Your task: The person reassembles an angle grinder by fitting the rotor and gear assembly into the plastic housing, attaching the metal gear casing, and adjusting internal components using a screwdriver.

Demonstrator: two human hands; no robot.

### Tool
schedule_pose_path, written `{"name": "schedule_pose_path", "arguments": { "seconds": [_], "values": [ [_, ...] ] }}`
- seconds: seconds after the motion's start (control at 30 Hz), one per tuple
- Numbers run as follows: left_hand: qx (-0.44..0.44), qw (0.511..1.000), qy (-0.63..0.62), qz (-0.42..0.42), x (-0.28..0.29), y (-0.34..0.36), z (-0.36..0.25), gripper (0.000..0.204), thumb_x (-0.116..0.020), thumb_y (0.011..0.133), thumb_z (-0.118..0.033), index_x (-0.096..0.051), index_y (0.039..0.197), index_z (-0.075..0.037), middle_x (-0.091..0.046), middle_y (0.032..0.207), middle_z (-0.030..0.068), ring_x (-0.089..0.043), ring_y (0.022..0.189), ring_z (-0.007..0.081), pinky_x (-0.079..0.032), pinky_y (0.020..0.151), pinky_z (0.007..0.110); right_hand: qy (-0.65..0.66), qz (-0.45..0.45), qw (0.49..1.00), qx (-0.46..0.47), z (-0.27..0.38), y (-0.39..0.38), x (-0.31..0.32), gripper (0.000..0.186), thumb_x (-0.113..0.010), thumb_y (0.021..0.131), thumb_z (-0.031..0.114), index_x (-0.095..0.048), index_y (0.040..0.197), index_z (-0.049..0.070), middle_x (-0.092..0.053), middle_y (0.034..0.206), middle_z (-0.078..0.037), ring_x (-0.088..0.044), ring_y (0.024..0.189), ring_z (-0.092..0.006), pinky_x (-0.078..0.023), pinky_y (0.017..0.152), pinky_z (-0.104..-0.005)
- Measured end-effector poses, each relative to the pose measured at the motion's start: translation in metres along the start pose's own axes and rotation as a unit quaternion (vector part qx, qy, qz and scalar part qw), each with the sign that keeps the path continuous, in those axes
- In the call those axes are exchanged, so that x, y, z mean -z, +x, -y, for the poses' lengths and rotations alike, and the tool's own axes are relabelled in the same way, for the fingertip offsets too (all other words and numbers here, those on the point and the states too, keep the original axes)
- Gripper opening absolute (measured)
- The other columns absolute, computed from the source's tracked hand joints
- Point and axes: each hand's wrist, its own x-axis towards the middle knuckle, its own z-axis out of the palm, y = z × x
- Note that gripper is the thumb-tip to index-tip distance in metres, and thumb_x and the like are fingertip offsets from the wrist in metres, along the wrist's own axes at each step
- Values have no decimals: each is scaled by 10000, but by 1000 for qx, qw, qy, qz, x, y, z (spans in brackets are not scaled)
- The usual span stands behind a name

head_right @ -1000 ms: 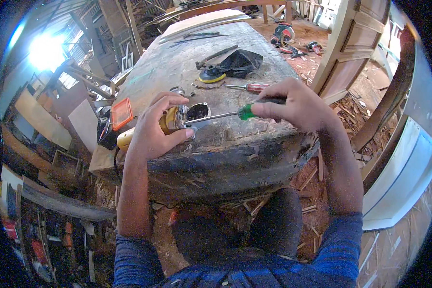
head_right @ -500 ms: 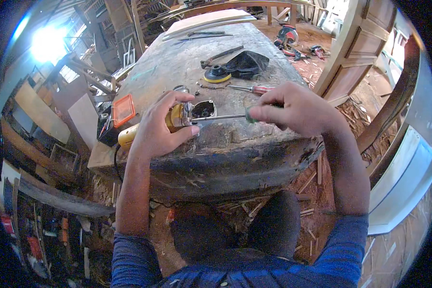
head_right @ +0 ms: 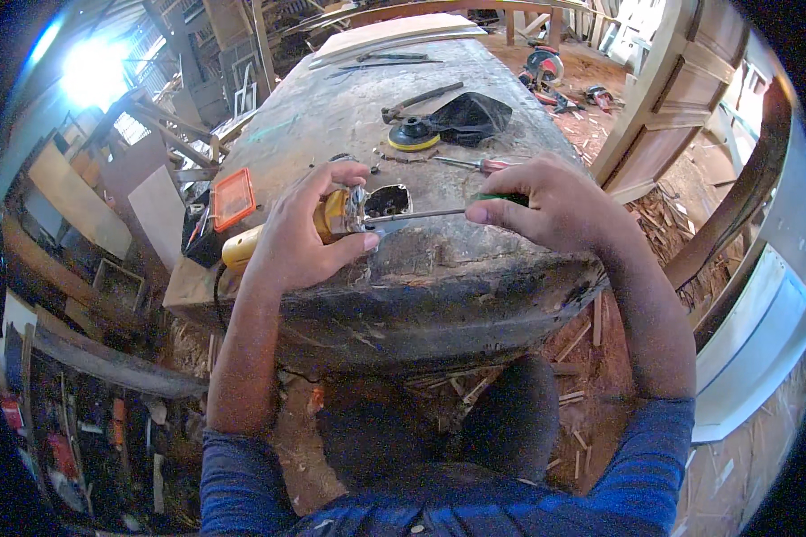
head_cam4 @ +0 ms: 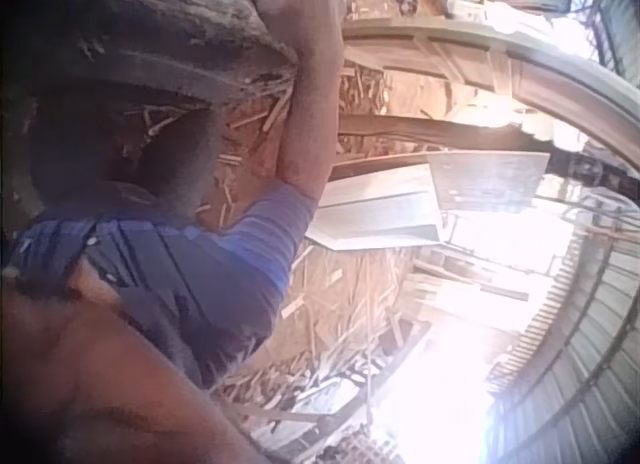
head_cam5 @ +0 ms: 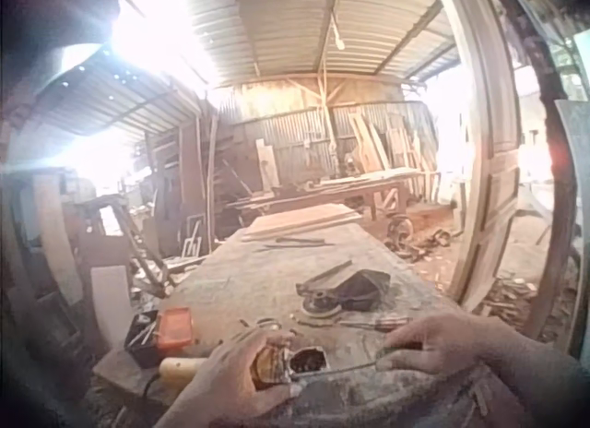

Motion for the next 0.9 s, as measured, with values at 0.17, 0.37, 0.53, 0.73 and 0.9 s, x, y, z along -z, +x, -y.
{"name": "schedule_pose_path", "arguments": {
  "seconds": [0.17, 0.37, 0.53, 0.73, 0.9],
  "values": [
    [11, 1000, -23, 4, 2, -4, -1, 748, -933, 771, -232, -620, 1435, -90, -723, 1289, 117, -678, 1265, 281, -492, 1132, 441, 107, 179, 966, -155, 1, 15, 14, 456, -735, 1032, 477, -798, 1013, 26, -770, 876, -145, -728, 829, -232, -545, 780, -416],
    [3, 1000, 0, 3, 2, -4, -1, 798, -934, 761, -217, -593, 1472, -95, -684, 1309, 125, -658, 1277, 287, -494, 1110, 439, -82, -64, 987, 124, -3, 3, -5, 420, -816, 946, 455, -771, 984, 39, -743, 863, -134, -732, 842, -333, -536, 762, -457],
    [-2, 1000, -15, -7, 3, -2, 0, 801, -928, 760, -205, -591, 1479, -95, -678, 1304, 129, -655, 1270, 299, -490, 1105, 435, -136, -44, 988, 56, 5, 3, 1, 437, -832, 924, 479, -766, 959, 49, -713, 831, -146, -710, 822, -359, -527, 756, -460],
    [-19, 999, -34, -3, 3, -1, 2, 796, -916, 766, -191, -588, 1485, -102, -678, 1312, 139, -653, 1276, 310, -487, 1115, 451, -1, 142, 986, -84, 9, 23, 16, 548, -731, 1018, 553, -781, 922, 15, -637, 672, -108, -629, 659, -197, -503, 716, -347],
    [-1, 1000, -29, 7, 5, -3, -1, 801, -913, 772, -199, -577, 1493, -107, -673, 1332, 152, -651, 1302, 337, -485, 1129, 465, 124, 237, 940, -212, 13, 34, 27, 576, -722, 1023, 555, -762, 896, -5, -614, 646, -80, -638, 675, -187, -516, 749, -327]
  ]
}}
